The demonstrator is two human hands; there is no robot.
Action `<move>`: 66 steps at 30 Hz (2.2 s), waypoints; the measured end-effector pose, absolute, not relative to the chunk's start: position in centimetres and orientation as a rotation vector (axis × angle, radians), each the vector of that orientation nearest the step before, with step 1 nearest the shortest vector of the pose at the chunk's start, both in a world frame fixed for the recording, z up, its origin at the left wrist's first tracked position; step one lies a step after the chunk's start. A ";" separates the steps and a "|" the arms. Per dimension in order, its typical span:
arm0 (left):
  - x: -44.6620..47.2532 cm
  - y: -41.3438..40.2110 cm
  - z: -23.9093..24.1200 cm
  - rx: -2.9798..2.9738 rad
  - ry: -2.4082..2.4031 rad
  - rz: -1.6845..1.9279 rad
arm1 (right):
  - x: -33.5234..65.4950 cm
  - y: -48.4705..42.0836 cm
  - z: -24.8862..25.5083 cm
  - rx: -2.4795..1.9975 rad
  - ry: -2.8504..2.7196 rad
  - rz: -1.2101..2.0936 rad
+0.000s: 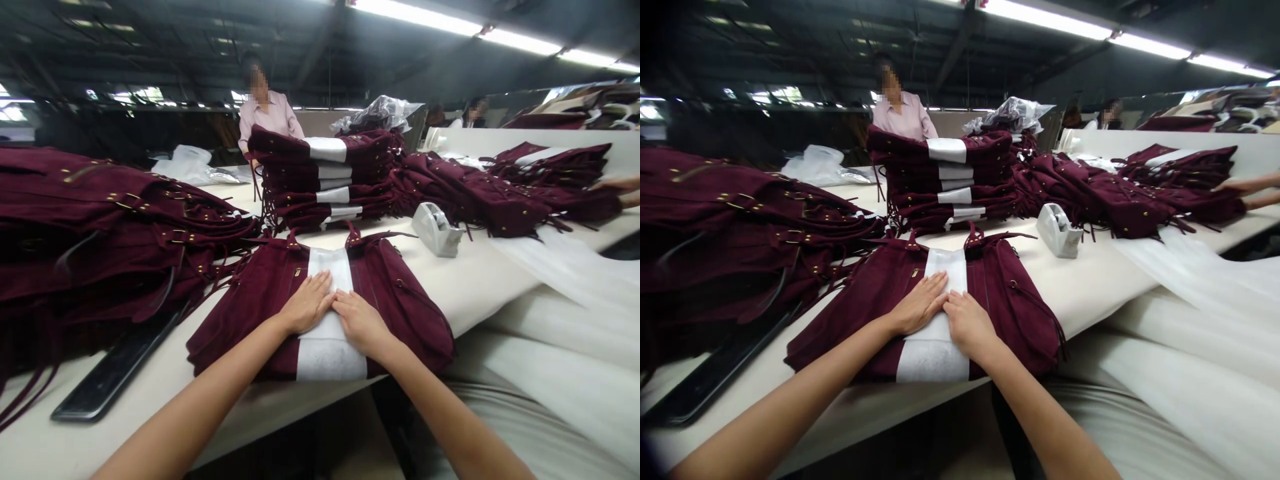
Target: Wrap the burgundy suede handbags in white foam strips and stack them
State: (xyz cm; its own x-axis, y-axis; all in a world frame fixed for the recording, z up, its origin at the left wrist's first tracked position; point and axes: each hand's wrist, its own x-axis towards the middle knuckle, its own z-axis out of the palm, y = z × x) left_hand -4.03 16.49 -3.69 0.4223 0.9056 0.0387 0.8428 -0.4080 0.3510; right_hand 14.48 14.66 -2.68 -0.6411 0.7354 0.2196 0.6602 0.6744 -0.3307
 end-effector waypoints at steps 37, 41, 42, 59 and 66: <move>-4.0 17.4 -3.8 2.558 1.439 0.222 | 27.2 31.3 -5.3 -1.081 -1.571 0.887; -4.0 17.4 -3.8 2.539 1.434 0.250 | 27.1 32.0 -4.8 -1.101 -1.606 0.859; -4.0 17.3 -3.8 2.535 1.433 0.258 | 27.1 32.0 -4.6 -1.106 -1.624 0.834; -3.7 16.2 -2.3 2.429 1.397 0.394 | 25.7 32.1 -4.3 -1.257 -1.963 0.361; -4.0 16.2 -3.0 2.422 1.323 0.516 | 26.8 35.6 -4.1 -1.441 -1.959 0.520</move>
